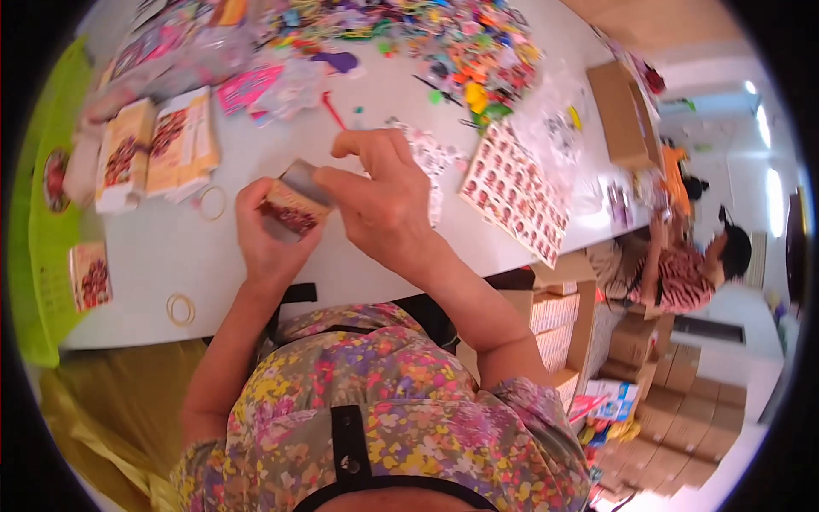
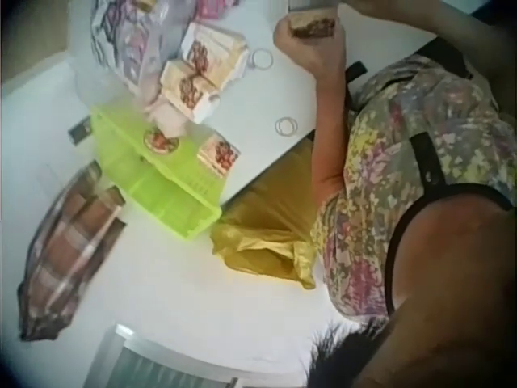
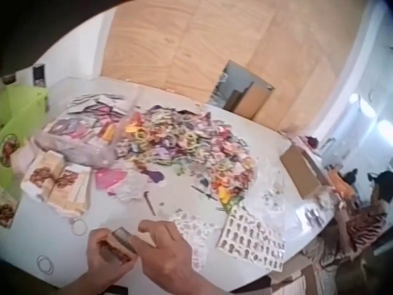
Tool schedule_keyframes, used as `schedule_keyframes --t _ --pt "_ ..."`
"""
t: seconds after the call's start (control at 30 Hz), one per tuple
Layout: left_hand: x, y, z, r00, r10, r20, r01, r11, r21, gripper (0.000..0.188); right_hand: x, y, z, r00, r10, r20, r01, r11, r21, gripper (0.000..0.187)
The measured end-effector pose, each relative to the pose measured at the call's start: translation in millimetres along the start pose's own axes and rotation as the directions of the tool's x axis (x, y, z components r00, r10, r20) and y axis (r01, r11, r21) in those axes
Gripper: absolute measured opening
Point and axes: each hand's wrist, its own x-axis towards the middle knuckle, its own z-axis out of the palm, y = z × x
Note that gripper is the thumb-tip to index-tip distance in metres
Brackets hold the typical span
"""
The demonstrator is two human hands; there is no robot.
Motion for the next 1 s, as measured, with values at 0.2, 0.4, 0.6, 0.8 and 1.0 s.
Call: schedule_keyframes --t 0.2,0.4,0.6,0.8,1.0 --pt "1.6 -4.4 -5.0 0.993 0.103 0.054 -0.107 0.99 0.089 0.076 -25.4 3.6 17.4 0.978 0.2 0.061 -0.209 0.948 0.239 0.026" --pt "-1.0 -4.4 -5.0 0.96 0.253 0.116 -0.268 0.953 0.142 0.083 -34.2 3.0 14.4 0.793 0.577 0.196 -0.582 0.621 0.526 0.025" --pt "-3.4 -2.9 -5.7 0.985 0.105 0.137 -0.121 0.986 0.118 0.083 -30.8 5.1 27.5 0.869 0.415 0.268 -0.484 0.823 0.297 0.027" --pt "-0.5 0.8 -4.5 0.99 0.082 0.115 -0.102 0.978 0.181 0.084 -98.9 65.0 -50.7 0.844 0.528 -0.095 -0.516 0.848 0.124 0.025" --pt "1.7 1.4 -4.8 0.988 0.087 0.129 -0.111 0.974 0.197 0.084 -184.3 152.3 -163.5 0.722 0.645 -0.25 -0.675 0.575 -0.462 0.025"
